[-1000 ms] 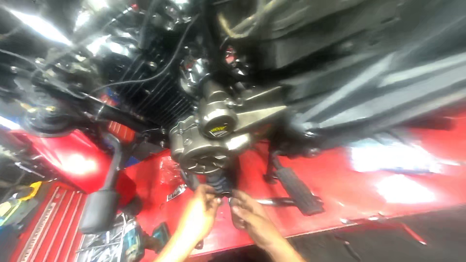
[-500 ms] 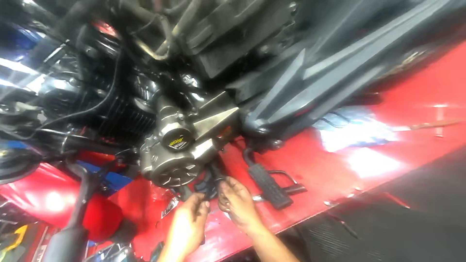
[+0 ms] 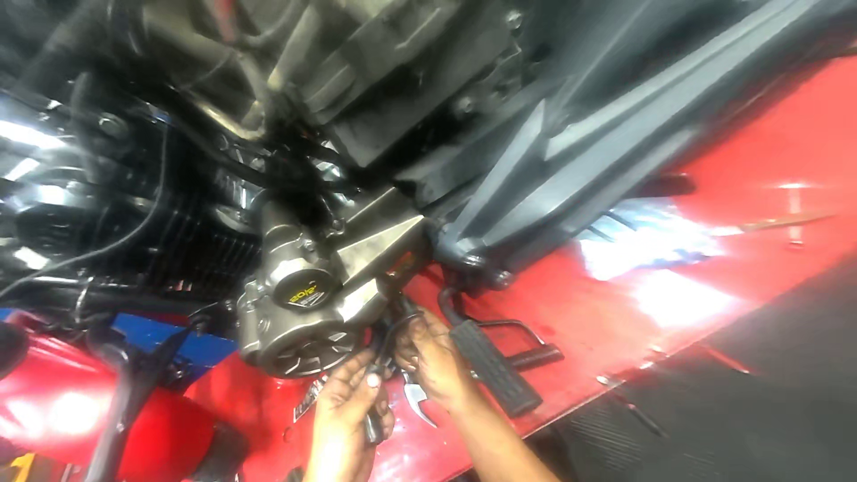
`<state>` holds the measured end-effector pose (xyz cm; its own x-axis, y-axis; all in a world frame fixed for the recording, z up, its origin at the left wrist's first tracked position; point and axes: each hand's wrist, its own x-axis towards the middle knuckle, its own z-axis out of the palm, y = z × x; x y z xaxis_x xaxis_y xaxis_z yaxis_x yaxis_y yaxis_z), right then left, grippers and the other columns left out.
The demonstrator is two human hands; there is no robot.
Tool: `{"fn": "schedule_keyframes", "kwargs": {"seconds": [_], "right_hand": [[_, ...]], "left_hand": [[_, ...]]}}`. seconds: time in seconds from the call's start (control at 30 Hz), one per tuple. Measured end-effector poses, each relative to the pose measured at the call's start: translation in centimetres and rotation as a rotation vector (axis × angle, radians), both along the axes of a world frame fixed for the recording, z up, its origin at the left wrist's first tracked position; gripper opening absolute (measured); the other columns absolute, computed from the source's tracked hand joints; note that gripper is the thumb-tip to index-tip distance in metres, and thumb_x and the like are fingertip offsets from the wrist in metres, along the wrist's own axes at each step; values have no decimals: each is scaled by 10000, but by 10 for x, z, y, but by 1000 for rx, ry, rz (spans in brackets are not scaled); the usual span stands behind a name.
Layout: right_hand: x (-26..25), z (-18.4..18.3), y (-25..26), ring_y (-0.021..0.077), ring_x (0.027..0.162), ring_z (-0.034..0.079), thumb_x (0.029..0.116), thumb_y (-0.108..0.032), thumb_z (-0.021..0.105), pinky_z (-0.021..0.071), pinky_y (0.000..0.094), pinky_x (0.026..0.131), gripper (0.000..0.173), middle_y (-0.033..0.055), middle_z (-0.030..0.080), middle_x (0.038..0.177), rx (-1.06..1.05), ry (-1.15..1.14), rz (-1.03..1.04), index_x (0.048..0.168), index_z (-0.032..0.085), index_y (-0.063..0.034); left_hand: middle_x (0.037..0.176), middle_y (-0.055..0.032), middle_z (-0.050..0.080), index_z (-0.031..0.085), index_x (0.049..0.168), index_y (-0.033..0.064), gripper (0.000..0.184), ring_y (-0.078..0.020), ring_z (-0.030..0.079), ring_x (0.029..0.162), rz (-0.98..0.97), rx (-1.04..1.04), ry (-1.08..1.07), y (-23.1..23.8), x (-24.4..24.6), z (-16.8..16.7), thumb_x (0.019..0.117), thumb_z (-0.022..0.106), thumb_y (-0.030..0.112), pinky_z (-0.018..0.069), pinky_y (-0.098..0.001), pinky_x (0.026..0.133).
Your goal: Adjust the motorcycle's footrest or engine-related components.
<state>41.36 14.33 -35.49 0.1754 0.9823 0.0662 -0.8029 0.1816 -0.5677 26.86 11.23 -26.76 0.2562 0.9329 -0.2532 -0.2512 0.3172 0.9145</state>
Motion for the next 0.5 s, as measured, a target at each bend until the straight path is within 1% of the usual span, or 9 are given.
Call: {"fn": "schedule_keyframes", "kwargs": {"seconds": [0.07,0.13,0.2,0.27,0.3,0.37,0.43,0.47,0.5], "right_hand": [[1,2,0,41,488,404,982,-514,634,394,209,463,403,-29,486,672,-5,-32,-13,1215,635,-185],[2,3,0,43,489,408,958,-535,659,397,208,463,452,-30,487,672,-1,-71,-22,1273,628,-212],[1,3,2,39,479,400,942,-538,682,394,206,455,483,-33,482,669,23,-51,-19,1310,617,-233],[0,2,4,30,474,398,931,-534,697,387,195,447,471,-35,484,669,38,-14,-24,1282,629,-228],[0,1,5,26,473,399,933,-532,697,388,191,446,456,-38,482,662,31,-18,-33,1270,637,-231],[1,0,6,27,472,392,943,-528,688,381,191,451,437,-40,466,638,3,-49,-50,1273,650,-245],[2,0,7,22,480,393,959,-486,685,378,190,460,391,-39,473,640,-11,-45,-49,1281,657,-267],[2,1,8,19,477,395,956,-478,693,377,188,457,381,-43,476,634,-15,-38,-54,1275,663,-271],[2,2,8,15,474,392,949,-483,699,369,185,452,382,-48,474,630,-17,-31,-52,1269,665,-278]], "left_hand": [[1078,-247,673,525,1362,-77,396,-145,600,580,25,-51,-68,2,0,-2,1008,595,86,506,-265,471],[1069,-245,681,546,1327,-78,365,-129,588,553,44,-110,-121,4,0,-2,1013,594,102,493,-249,453],[1066,-242,684,568,1291,-74,323,-126,577,538,67,-177,-141,5,1,3,1015,581,93,485,-246,441],[1051,-234,683,575,1253,-61,276,-127,576,524,91,-232,-135,5,5,8,1020,569,87,484,-249,428],[1047,-227,682,574,1264,-53,278,-128,573,526,87,-234,-121,5,8,7,1028,562,94,485,-250,430],[1005,-210,669,542,1319,-40,318,-131,564,535,67,-173,-87,4,11,-4,1050,553,128,485,-256,440],[967,-195,657,510,1370,-44,368,-131,563,531,58,-104,-86,5,10,-15,1071,523,170,490,-256,445],[953,-186,652,518,1356,-39,356,-132,562,528,52,-109,-84,6,11,-14,1082,501,187,496,-259,446],[933,-177,648,537,1309,-33,322,-136,563,525,45,-138,-74,7,11,-10,1087,494,196,503,-266,448]]}}
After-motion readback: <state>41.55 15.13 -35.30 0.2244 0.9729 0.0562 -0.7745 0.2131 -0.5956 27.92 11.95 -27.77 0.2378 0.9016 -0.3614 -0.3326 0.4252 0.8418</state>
